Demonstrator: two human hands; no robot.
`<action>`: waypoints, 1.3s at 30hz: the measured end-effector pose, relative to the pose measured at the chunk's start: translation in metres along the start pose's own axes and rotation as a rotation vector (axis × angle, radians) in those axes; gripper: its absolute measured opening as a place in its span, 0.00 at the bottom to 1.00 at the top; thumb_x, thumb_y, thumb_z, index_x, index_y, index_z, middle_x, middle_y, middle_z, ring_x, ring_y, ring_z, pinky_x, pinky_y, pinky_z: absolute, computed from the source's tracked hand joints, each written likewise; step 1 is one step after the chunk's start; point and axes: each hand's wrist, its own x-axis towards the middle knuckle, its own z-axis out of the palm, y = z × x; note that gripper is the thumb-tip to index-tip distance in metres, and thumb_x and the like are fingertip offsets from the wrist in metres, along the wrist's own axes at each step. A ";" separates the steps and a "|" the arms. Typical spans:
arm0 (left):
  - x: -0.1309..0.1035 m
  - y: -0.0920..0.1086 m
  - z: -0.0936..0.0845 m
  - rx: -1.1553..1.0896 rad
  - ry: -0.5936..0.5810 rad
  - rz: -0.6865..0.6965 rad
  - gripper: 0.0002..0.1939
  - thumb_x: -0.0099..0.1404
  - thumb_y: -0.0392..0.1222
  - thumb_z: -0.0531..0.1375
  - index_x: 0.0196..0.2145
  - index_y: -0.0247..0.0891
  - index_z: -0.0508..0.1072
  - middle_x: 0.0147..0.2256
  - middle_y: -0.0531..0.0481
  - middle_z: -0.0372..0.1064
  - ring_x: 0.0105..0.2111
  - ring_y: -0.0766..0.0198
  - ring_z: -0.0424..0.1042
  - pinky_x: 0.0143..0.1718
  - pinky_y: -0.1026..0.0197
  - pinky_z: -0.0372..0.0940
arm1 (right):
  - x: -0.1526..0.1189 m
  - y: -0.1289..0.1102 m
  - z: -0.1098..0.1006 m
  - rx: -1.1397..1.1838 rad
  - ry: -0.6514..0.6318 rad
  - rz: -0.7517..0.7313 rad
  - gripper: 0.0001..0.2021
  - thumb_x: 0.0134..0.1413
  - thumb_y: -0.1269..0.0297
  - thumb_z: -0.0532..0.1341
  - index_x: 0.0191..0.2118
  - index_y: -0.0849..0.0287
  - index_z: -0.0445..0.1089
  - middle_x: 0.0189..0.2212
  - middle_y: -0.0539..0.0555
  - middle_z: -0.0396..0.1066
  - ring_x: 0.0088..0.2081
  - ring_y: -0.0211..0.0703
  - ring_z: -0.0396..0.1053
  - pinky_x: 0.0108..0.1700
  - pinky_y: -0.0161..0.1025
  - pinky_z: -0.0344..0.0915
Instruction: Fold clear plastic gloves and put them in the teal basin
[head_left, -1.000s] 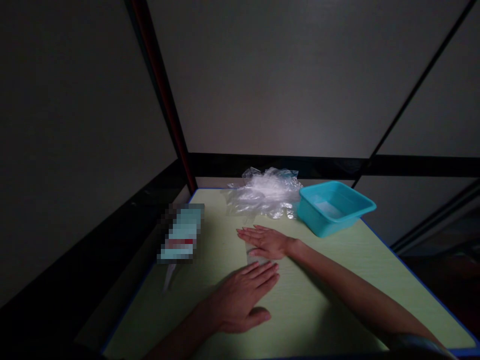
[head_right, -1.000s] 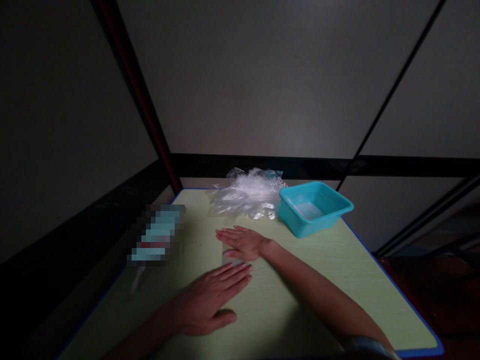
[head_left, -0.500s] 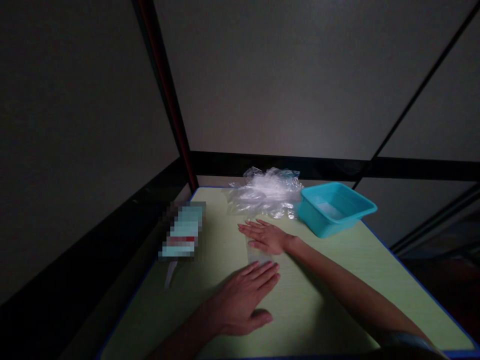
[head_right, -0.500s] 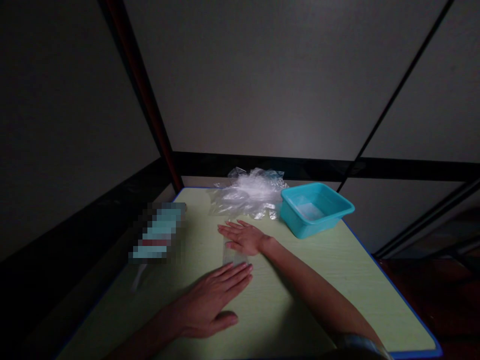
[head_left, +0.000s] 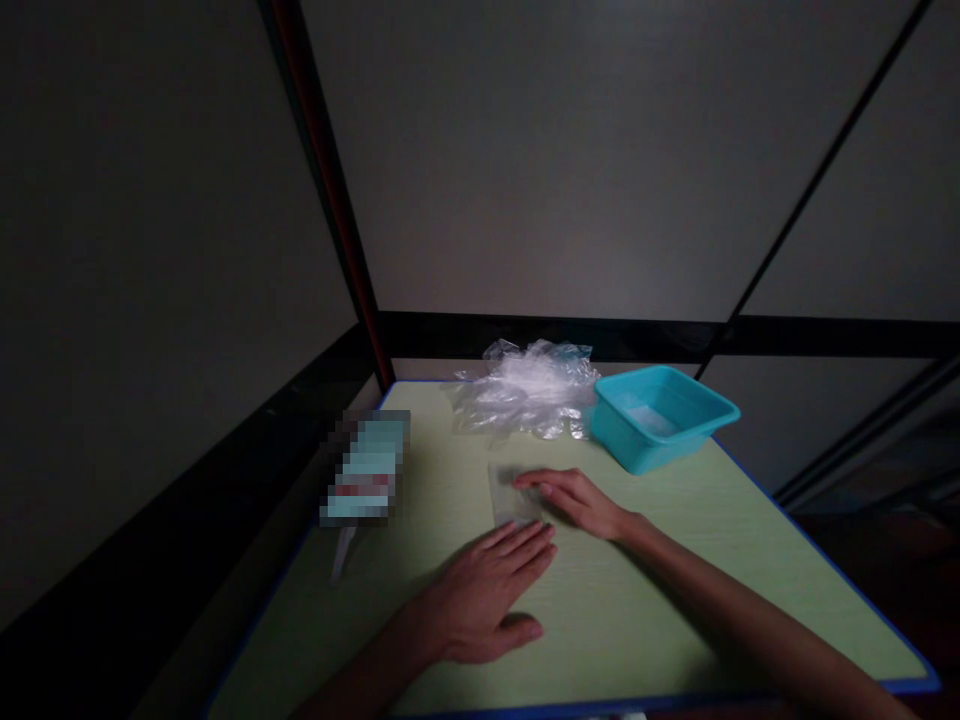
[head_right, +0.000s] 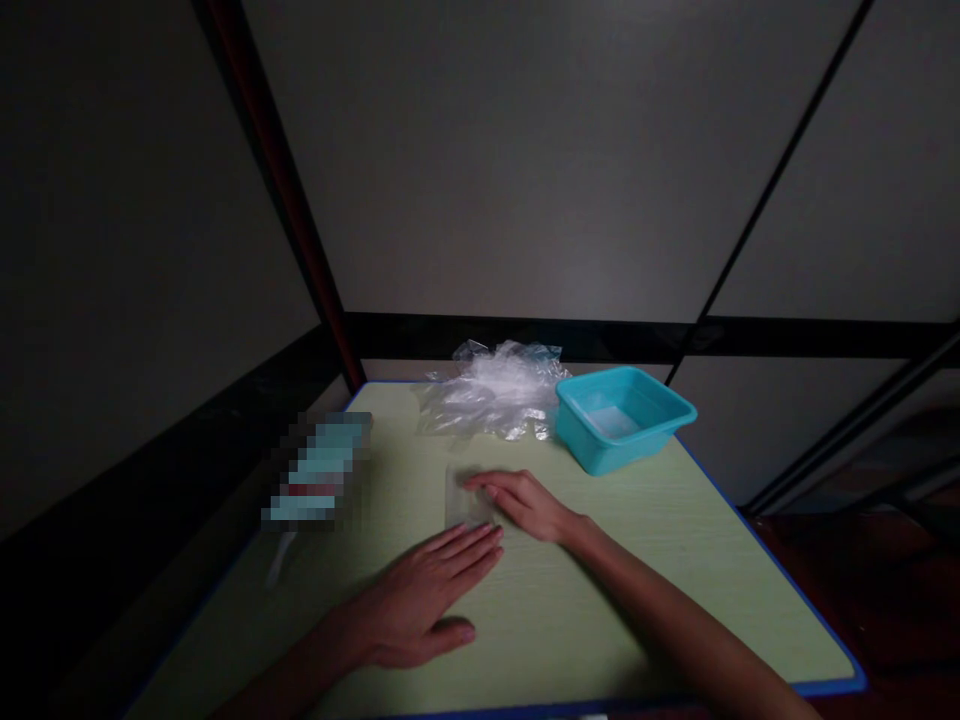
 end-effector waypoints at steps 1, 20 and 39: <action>0.000 0.000 0.000 -0.002 0.002 -0.003 0.36 0.57 0.47 0.56 0.59 0.36 0.45 0.60 0.45 0.38 0.59 0.60 0.38 0.58 0.55 0.37 | -0.008 -0.003 0.000 0.021 -0.010 0.021 0.18 0.61 0.60 0.44 0.48 0.60 0.64 0.45 0.55 0.67 0.46 0.41 0.64 0.48 0.40 0.60; -0.005 -0.004 -0.003 -0.145 0.081 0.001 0.39 0.58 0.52 0.54 0.60 0.38 0.39 0.61 0.45 0.32 0.59 0.55 0.36 0.58 0.52 0.39 | -0.017 0.016 0.010 0.057 0.049 0.102 0.15 0.59 0.60 0.48 0.42 0.62 0.67 0.35 0.55 0.72 0.35 0.39 0.69 0.36 0.35 0.65; -0.003 -0.034 0.006 -0.029 0.506 -0.194 0.08 0.54 0.33 0.56 0.34 0.36 0.69 0.37 0.47 0.68 0.38 0.61 0.65 0.42 0.57 0.61 | -0.032 -0.009 -0.002 -0.795 -0.248 -0.353 0.11 0.58 0.66 0.52 0.28 0.60 0.67 0.29 0.51 0.68 0.33 0.39 0.63 0.32 0.37 0.57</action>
